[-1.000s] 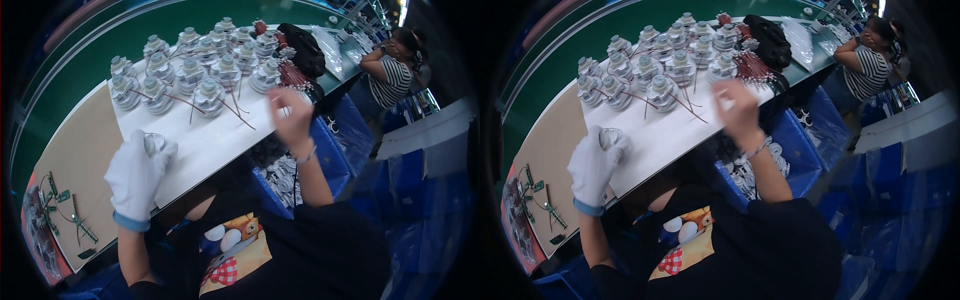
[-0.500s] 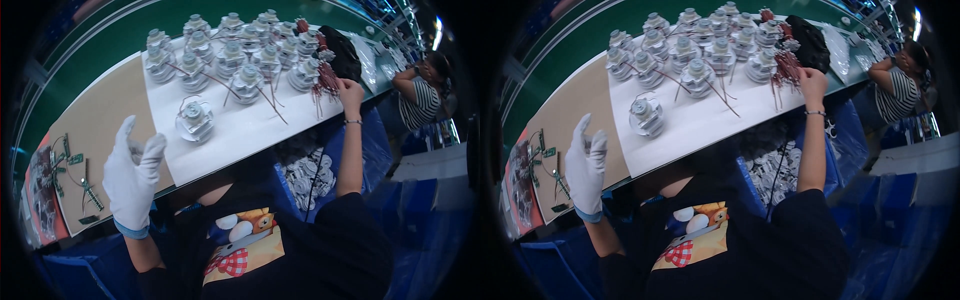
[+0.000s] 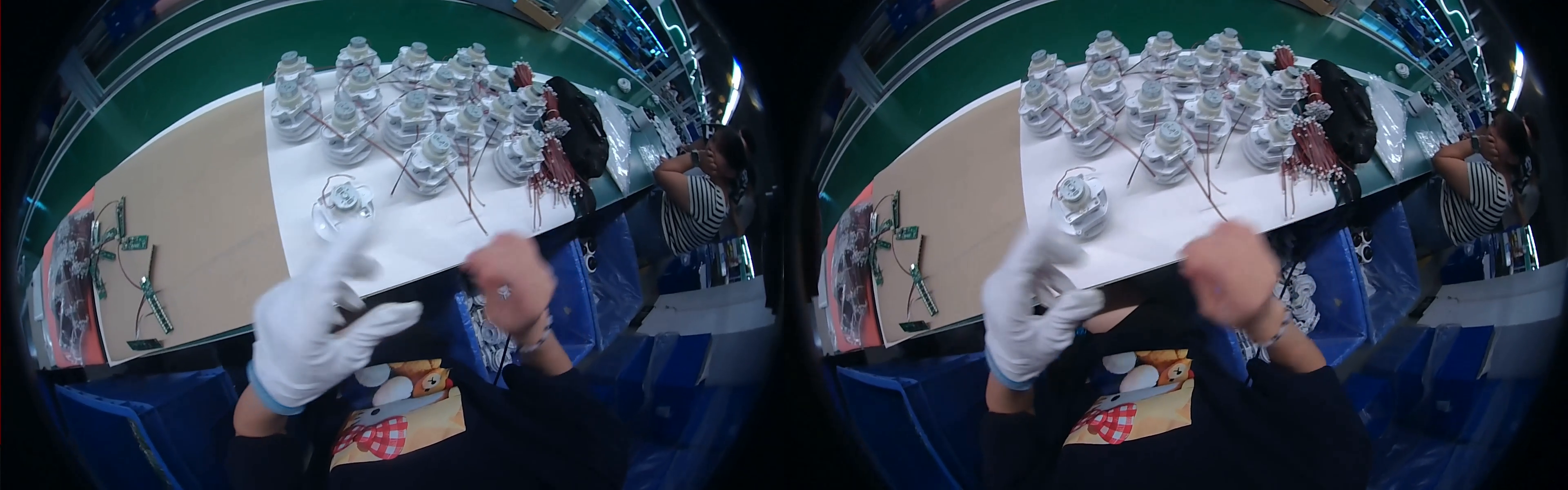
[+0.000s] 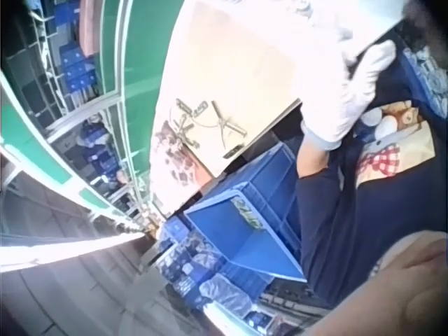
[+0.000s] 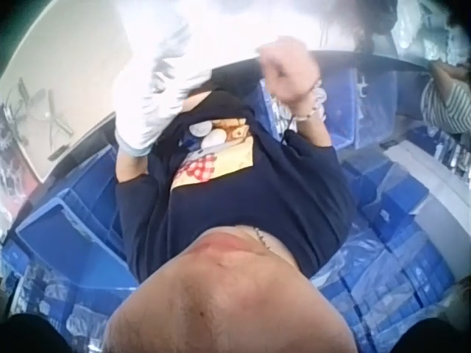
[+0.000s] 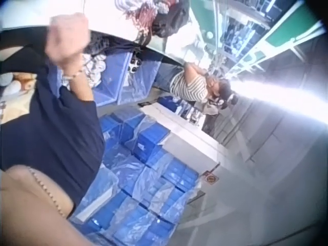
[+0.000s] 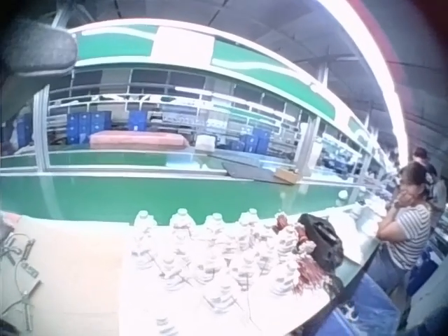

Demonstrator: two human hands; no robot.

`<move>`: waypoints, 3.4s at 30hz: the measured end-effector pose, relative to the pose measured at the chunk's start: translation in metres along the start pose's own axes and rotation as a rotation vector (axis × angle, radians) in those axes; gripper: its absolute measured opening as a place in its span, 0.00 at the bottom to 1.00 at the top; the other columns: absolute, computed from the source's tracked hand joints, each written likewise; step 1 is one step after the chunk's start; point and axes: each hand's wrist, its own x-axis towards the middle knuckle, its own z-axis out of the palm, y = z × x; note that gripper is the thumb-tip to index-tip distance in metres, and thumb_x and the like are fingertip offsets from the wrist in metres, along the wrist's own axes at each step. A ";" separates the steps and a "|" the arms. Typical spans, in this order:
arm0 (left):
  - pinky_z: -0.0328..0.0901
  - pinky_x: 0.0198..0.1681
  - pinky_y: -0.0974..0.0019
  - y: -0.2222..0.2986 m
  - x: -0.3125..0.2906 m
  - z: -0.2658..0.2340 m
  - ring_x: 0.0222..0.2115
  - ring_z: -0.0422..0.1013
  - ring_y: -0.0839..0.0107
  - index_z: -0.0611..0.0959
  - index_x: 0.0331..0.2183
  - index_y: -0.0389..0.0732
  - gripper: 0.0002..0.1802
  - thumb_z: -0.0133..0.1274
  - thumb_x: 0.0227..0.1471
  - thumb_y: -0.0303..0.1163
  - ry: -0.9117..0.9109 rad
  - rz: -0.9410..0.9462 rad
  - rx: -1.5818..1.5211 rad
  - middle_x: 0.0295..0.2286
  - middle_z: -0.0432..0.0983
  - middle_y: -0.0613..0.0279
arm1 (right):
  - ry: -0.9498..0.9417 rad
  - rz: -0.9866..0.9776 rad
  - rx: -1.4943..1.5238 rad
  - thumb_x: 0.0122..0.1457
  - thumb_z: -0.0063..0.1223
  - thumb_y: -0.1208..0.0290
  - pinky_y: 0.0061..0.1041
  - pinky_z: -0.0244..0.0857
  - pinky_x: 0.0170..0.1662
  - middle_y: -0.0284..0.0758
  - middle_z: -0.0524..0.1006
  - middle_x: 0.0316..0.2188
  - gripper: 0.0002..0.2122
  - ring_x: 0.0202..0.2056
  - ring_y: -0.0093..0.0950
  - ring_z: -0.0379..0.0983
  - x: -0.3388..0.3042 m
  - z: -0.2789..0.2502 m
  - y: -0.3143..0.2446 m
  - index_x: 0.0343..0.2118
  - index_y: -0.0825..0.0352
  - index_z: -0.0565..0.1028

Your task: The person assembles small electronic components by hand, connecting wires to circuit boards and placing the assembled components into plastic housings.

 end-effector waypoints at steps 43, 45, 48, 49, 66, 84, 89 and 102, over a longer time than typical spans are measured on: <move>0.63 0.30 0.64 -0.056 0.032 -0.021 0.20 0.68 0.59 0.77 0.36 0.32 0.21 0.40 0.55 0.42 -0.219 -0.274 -0.066 0.20 0.74 0.54 | -0.064 0.756 1.029 0.58 0.42 0.78 0.20 0.70 0.36 0.41 0.66 0.46 0.04 0.43 0.27 0.69 -0.018 0.092 0.012 0.28 0.70 0.69; 0.63 0.30 0.69 -0.041 0.018 -0.028 0.22 0.69 0.63 0.78 0.32 0.32 0.20 0.42 0.55 0.40 -0.422 -0.313 0.140 0.21 0.73 0.52 | 0.138 0.845 0.973 0.57 0.44 0.79 0.17 0.69 0.32 0.38 0.67 0.42 0.03 0.34 0.22 0.71 -0.016 0.080 0.017 0.31 0.73 0.69; 0.64 0.32 0.73 -0.038 0.016 -0.031 0.25 0.71 0.74 0.79 0.32 0.32 0.15 0.46 0.53 0.35 -0.076 -0.186 0.064 0.24 0.77 0.57 | 0.337 0.804 0.932 0.57 0.44 0.79 0.16 0.68 0.29 0.37 0.71 0.36 0.05 0.29 0.20 0.71 -0.014 0.072 0.007 0.35 0.75 0.69; 0.64 0.33 0.74 -0.038 0.020 -0.033 0.27 0.71 0.77 0.80 0.33 0.33 0.13 0.47 0.53 0.32 0.110 -0.255 -0.027 0.26 0.78 0.59 | 0.335 0.798 0.951 0.57 0.44 0.80 0.15 0.66 0.27 0.37 0.71 0.32 0.06 0.26 0.19 0.70 -0.011 0.069 0.000 0.36 0.76 0.69; 0.63 0.46 0.66 -0.082 0.042 0.009 0.43 0.69 0.62 0.70 0.49 0.42 0.31 0.58 0.39 0.30 -0.182 0.006 0.247 0.42 0.70 0.53 | 0.018 0.972 1.011 0.54 0.48 0.79 0.08 0.52 0.16 0.24 0.69 0.14 0.05 0.14 0.09 0.61 -0.007 0.101 -0.031 0.32 0.73 0.73; 0.60 0.49 0.68 -0.097 0.050 0.026 0.45 0.66 0.69 0.67 0.50 0.37 0.34 0.59 0.39 0.29 -0.287 -0.082 -0.137 0.43 0.70 0.55 | 0.151 0.636 0.320 0.47 0.55 0.80 0.18 0.50 0.14 0.30 0.65 0.08 0.03 0.09 0.18 0.60 -0.006 0.106 -0.010 0.24 0.70 0.72; 0.60 0.49 0.68 -0.101 0.049 0.026 0.46 0.66 0.68 0.67 0.50 0.38 0.35 0.60 0.39 0.28 -0.277 -0.052 -0.177 0.43 0.70 0.55 | 0.153 0.609 0.295 0.48 0.54 0.80 0.15 0.54 0.15 0.31 0.69 0.10 0.03 0.10 0.16 0.64 -0.007 0.105 -0.009 0.23 0.70 0.71; 0.60 0.49 0.67 -0.096 0.050 0.026 0.45 0.67 0.66 0.68 0.49 0.38 0.33 0.59 0.38 0.30 -0.281 -0.088 -0.107 0.43 0.70 0.55 | 0.177 0.867 0.695 0.48 0.52 0.80 0.12 0.51 0.15 0.27 0.68 0.08 0.03 0.11 0.10 0.60 0.000 0.106 -0.009 0.24 0.75 0.74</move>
